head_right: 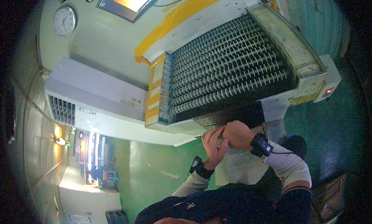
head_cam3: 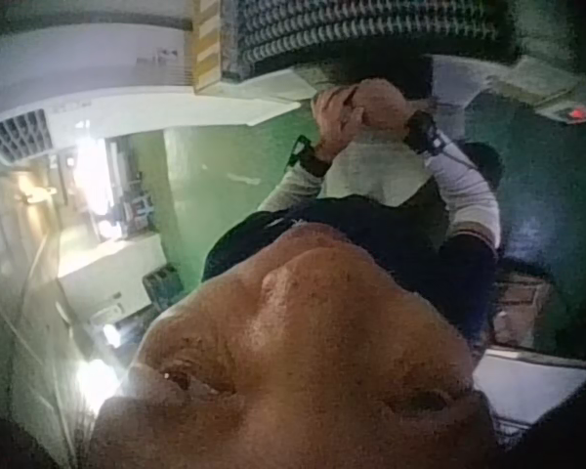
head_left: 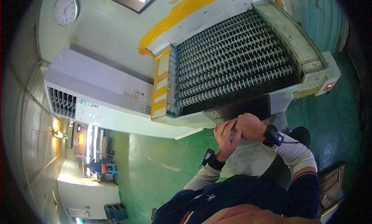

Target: Placing and aligning sheets of material into the slots of an industrial machine.

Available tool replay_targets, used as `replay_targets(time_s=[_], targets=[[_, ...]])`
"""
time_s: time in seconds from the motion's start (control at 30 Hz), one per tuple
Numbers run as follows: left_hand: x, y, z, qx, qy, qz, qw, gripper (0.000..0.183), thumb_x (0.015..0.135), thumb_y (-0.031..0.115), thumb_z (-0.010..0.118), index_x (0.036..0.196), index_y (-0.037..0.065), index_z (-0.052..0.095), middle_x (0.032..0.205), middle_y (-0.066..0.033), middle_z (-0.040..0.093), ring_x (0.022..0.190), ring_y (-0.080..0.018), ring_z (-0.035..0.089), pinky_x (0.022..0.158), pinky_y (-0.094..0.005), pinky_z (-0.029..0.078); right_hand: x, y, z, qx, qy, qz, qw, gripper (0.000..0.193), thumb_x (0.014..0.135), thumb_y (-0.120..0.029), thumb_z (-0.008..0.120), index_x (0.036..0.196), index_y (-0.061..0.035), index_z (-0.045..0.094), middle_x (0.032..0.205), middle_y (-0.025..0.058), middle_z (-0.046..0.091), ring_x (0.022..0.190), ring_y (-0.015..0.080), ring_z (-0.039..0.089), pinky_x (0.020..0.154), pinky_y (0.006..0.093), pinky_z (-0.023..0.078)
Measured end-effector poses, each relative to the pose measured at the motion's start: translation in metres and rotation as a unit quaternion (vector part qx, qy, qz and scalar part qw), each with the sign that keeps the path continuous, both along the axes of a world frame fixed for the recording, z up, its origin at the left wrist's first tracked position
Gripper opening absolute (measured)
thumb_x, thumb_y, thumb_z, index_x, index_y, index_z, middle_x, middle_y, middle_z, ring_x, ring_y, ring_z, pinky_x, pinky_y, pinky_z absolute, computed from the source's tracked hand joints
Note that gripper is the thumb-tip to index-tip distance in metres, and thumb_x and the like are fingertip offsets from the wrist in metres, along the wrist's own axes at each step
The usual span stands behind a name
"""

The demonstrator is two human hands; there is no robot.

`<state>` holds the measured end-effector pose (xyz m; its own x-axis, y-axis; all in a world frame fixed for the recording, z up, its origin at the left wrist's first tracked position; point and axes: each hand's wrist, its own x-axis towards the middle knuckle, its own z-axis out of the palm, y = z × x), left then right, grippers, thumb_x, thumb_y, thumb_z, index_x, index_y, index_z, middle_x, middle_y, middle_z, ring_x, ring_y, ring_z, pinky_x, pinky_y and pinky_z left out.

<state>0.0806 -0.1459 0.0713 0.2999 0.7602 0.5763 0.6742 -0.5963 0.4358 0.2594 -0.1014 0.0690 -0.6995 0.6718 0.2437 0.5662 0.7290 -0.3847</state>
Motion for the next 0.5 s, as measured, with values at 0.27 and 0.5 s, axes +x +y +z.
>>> replay_targets(time_s=[0.27,0.5], targets=[[0.0008,-0.0031,0.001,-0.008,0.005,0.008,1.0,0.048,0.088,0.031,0.075,0.128,0.005,0.07,0.122,-0.0109,0.071,0.112,-0.0317,0.063,0.102,-0.0466,0.041,-0.0001,-0.0008,0.0007,-0.015,-0.024,0.008,1.0,0.02,0.076,-0.023,0.07,0.075,-0.0042,0.076,0.08,0.0188,0.074,0.082,0.0386,0.074,0.077,0.048,0.059],[0.0011,-0.0042,0.0012,-0.004,0.008,0.006,1.0,0.048,0.088,0.03,0.075,0.129,0.006,0.069,0.122,-0.011,0.07,0.113,-0.0319,0.063,0.103,-0.0469,0.041,0.0,-0.0015,-0.001,-0.01,-0.008,-0.004,1.0,0.019,0.076,-0.023,0.07,0.074,-0.0049,0.076,0.078,0.019,0.074,0.079,0.0387,0.074,0.076,0.0483,0.06]])
